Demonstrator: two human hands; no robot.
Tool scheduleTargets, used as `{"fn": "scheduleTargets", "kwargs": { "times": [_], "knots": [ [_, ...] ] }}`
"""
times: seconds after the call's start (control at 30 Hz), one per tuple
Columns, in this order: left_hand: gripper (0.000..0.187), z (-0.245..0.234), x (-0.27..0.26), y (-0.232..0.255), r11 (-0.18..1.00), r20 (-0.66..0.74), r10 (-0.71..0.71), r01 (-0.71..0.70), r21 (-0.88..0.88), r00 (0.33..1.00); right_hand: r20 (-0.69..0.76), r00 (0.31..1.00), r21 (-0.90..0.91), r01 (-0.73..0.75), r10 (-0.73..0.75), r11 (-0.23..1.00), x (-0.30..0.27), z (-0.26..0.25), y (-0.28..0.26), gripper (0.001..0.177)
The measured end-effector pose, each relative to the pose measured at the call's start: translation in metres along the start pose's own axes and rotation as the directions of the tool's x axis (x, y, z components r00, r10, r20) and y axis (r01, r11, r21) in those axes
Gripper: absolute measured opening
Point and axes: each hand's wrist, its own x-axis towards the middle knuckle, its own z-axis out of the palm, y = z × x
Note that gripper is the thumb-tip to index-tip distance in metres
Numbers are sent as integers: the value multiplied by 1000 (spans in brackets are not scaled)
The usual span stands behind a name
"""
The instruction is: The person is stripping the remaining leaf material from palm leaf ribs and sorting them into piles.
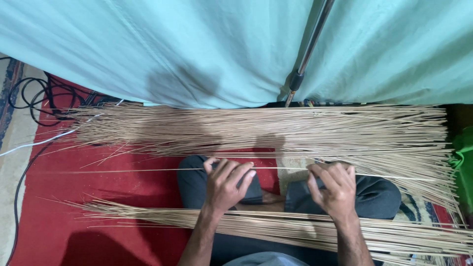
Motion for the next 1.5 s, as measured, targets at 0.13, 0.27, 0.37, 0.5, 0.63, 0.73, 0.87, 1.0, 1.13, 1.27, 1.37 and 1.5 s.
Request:
{"fn": "scheduleTargets", "kwargs": {
  "times": [0.13, 0.27, 0.37, 0.5, 0.63, 0.73, 0.87, 1.0, 1.13, 1.27, 1.37, 1.5],
  "knots": [
    [8, 3, -1, -12, 996, -152, 87, -90, -15, 985, -96, 994, 45, 52, -48, 998, 21, -17, -3, 7],
    [5, 3, 4, 14, 997, -75, 48, -53, -58, 996, 11, 996, 117, 84, -86, 990, 4, 0, -9, 11],
    [10, 2, 12, 33, 997, 10, 32, -31, -73, 999, 132, 990, 141, 40, -59, 989, 21, -11, -42, 20],
    [14, 14, 1, 23, 998, 58, 40, -38, -46, 998, 141, 989, 107, 17, -32, 994, 24, -12, -46, 24],
    [19, 6, -8, -3, 1000, 61, 1, -1, -11, 998, 83, 997, 44, -10, 6, 999, -5, -9, -2, 13],
    [5, -13, 1, -4, 998, 31, -61, 61, -7, 998, 93, 994, 21, -54, 51, 998, 11, -31, -9, 18],
    [11, -2, -5, 4, 995, 41, -58, 61, -82, 997, 128, 992, 69, -17, 8, 997, 16, -30, -20, 19],
    [7, 6, 1, 30, 995, 65, 29, -22, -101, 997, 183, 982, 109, 33, -53, 994, 16, -17, -37, 17],
    [9, 5, 2, 34, 992, 79, 26, -16, -127, 997, 187, 980, 126, 47, -71, 991, 8, -13, -35, 23],
    [14, 6, -15, 6, 998, 104, 7, 0, -69, 995, 167, 986, 69, -30, 18, 997, -14, -14, -3, 15],
    [14, -8, -21, -6, 997, 134, -48, 56, -59, 990, 187, 976, 32, -121, 113, 992, -16, -36, 5, 17],
    [9, -26, -25, -11, 990, 264, -67, 98, -104, 962, 285, 924, 70, -288, 257, 955, -18, -59, 2, 18]
  ]
}}
